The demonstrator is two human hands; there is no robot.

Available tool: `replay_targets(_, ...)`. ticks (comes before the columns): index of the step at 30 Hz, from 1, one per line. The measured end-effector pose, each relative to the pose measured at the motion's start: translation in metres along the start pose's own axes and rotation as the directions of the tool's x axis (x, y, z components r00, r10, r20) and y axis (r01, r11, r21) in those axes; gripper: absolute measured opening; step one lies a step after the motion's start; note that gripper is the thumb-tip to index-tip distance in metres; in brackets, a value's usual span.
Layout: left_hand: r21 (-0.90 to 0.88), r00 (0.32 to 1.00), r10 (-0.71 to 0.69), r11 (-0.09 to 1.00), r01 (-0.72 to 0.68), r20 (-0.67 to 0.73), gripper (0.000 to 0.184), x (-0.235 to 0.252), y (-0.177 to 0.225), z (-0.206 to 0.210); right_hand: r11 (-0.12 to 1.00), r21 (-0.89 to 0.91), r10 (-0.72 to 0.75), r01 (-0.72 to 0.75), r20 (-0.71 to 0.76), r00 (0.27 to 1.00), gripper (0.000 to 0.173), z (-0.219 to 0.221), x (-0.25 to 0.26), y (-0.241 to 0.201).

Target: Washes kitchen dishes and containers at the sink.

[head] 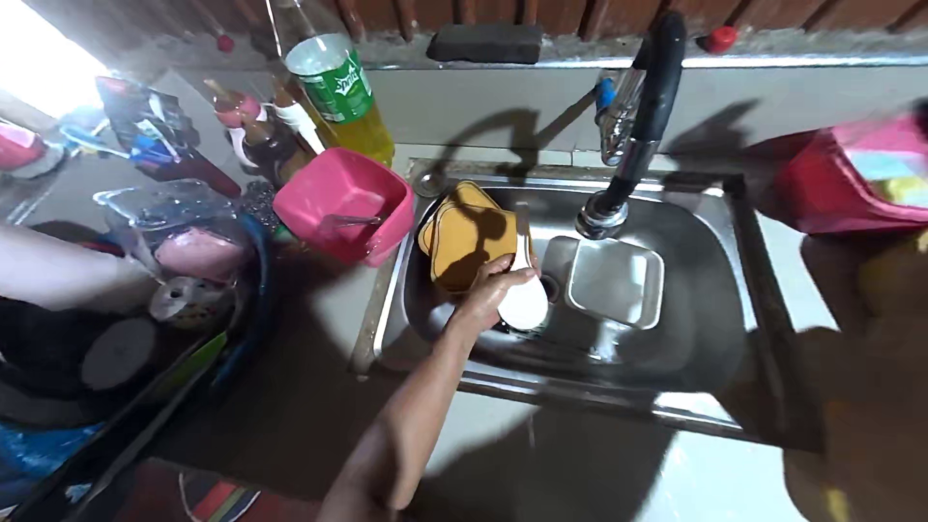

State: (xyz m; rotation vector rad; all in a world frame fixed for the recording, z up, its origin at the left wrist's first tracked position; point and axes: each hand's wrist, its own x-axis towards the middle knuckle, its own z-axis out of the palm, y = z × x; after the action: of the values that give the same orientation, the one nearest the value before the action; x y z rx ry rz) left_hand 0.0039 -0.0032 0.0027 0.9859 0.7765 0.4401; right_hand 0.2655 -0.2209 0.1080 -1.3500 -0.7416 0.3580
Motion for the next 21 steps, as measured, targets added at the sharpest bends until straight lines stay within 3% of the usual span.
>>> replay_targets(2, -0.128, 0.994, -0.061, 0.989, 0.073, 0.091, 0.036, 0.001, 0.0, 0.004, 0.945, 0.328, -0.035, 0.02, 0.041, 0.999, 0.041, -0.007, 0.086, 0.043)
replay_targets(3, -0.161, 0.989, -0.088, 0.981, 0.107, 0.121, 0.037, 0.001, 0.0, 0.008, 0.868, 0.491, 0.086, -0.069, -0.013, 0.996, 0.042, 0.015, 0.111, 0.042)
replay_targets(5, -0.131, 0.986, -0.119, 0.982, 0.134, 0.118, 0.037, 0.001, 0.0, 0.016, 0.756, 0.593, 0.314, -0.278, 0.045, 0.948, 0.058, 0.06, 0.107, 0.045)
replay_targets(8, 0.061, 0.977, -0.17, 0.985, 0.164, 0.128, 0.031, 0.008, -0.005, 0.028, 0.783, 0.353, 0.457, -0.512, 0.234, 0.858, 0.045, 0.116, 0.038, 0.085)
replay_targets(10, 0.332, 0.97, -0.205, 0.931, 0.151, 0.132, 0.032, 0.01, -0.002, 0.038, 0.871, 0.046, 0.451, -0.49, 0.324, 0.832, 0.03, 0.149, -0.001, 0.109)
replay_targets(12, 0.533, 0.962, -0.252, 0.83, 0.161, 0.102, 0.031, 0.006, 0.002, 0.046, 0.916, -0.167, 0.4, -0.365, 0.334, 0.853, 0.024, 0.164, -0.018, 0.123)
replay_targets(15, 0.544, 0.94, -0.284, 0.827, 0.14, 0.19, 0.033, 0.006, -0.004, 0.046, 0.928, -0.152, 0.364, -0.339, 0.189, 0.912, 0.018, 0.171, -0.017, 0.134)
replay_targets(16, 0.557, 0.939, -0.288, 0.819, 0.139, 0.189, 0.038, 0.007, -0.006, 0.042, 0.927, -0.143, 0.371, -0.348, 0.203, 0.906, 0.021, 0.174, -0.023, 0.132)
replay_targets(19, 0.704, 0.954, -0.279, 0.7, 0.125, 0.108, 0.026, 0.005, -0.004, 0.034, 0.914, -0.222, 0.402, -0.339, 0.382, 0.832, 0.034, 0.173, -0.029, 0.129)
replay_targets(21, 0.792, 0.949, -0.306, 0.598, 0.125, 0.081, 0.032, 0.002, -0.004, 0.042, 0.896, -0.221, 0.44, -0.384, 0.338, 0.832, 0.034, 0.165, -0.016, 0.136)
